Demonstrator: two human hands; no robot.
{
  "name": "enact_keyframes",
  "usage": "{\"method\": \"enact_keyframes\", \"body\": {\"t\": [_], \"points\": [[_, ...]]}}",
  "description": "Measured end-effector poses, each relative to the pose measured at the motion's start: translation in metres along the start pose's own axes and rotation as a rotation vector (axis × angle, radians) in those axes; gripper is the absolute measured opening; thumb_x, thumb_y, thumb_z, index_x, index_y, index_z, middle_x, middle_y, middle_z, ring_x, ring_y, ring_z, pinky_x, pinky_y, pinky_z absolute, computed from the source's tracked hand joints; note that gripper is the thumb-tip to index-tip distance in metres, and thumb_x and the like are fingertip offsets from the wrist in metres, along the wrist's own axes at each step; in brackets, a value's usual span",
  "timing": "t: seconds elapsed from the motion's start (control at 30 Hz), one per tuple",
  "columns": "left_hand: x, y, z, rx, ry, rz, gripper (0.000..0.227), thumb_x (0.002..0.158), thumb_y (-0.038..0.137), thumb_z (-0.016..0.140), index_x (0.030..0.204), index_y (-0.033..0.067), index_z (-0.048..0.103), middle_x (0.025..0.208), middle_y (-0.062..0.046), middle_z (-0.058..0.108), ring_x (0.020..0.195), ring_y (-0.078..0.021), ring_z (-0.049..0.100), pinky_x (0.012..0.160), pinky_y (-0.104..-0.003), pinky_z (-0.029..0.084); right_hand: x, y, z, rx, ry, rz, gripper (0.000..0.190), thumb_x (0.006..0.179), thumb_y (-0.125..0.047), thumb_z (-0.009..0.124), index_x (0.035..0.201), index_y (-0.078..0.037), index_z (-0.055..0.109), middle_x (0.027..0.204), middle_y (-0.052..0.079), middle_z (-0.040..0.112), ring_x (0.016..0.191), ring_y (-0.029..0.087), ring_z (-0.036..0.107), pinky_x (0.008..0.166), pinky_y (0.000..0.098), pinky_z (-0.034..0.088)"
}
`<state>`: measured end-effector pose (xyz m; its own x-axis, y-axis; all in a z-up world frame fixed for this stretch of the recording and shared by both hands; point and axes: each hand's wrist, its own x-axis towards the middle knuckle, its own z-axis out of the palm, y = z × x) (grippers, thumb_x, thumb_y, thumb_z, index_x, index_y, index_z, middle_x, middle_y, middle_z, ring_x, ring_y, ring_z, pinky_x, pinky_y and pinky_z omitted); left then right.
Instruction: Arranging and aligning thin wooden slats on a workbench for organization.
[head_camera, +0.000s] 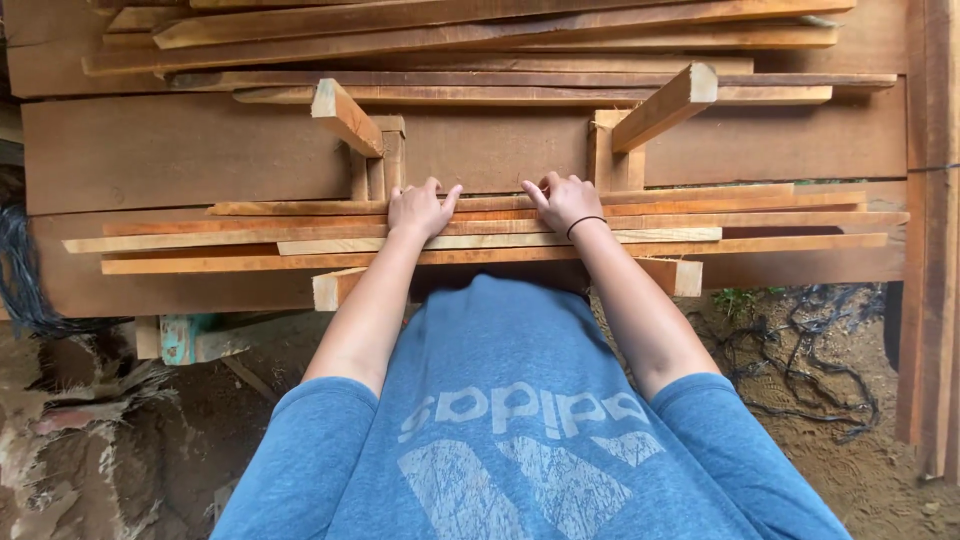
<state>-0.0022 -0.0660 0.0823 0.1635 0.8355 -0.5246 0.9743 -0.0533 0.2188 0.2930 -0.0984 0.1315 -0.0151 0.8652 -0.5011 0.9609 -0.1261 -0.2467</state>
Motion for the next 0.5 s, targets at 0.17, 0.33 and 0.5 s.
{"method": "enact_keyframes", "body": {"t": [0.17,0.33,0.5], "points": [[-0.003,-0.003,0.008,-0.054,0.299,0.140,0.046,0.104,0.057,0.043,0.093,0.0216,0.070,0.094,-0.005,0.073,0.100,-0.0281,0.070,0.100,-0.047,0.043,0.001,0.003,0.009,-0.034,0.253,-0.151,0.057,0.104,-0.069,0.043,0.098,-0.022,0.075,0.100,0.004,0.069,0.098,0.029,0.069,0.091,0.0426,0.051],[-0.015,-0.002,0.009,-0.102,0.619,0.254,0.038,0.105,0.042,0.049,0.078,0.0164,0.057,0.069,-0.007,0.066,0.074,-0.0287,0.072,0.075,-0.043,0.052,-0.004,0.010,0.028,-0.069,0.612,-0.331,0.044,0.101,-0.061,0.059,0.088,-0.021,0.070,0.081,0.000,0.061,0.083,0.022,0.068,0.088,0.0383,0.048],[-0.003,-0.004,0.029,-0.015,0.843,0.354,0.033,0.101,0.044,0.054,0.075,0.0255,0.062,0.067,0.001,0.063,0.074,-0.0219,0.068,0.080,-0.039,0.049,-0.011,0.016,0.033,-0.032,0.720,-0.447,0.034,0.090,-0.057,0.072,0.094,-0.023,0.067,0.093,-0.002,0.059,0.091,0.019,0.061,0.086,0.0357,0.047]]}}
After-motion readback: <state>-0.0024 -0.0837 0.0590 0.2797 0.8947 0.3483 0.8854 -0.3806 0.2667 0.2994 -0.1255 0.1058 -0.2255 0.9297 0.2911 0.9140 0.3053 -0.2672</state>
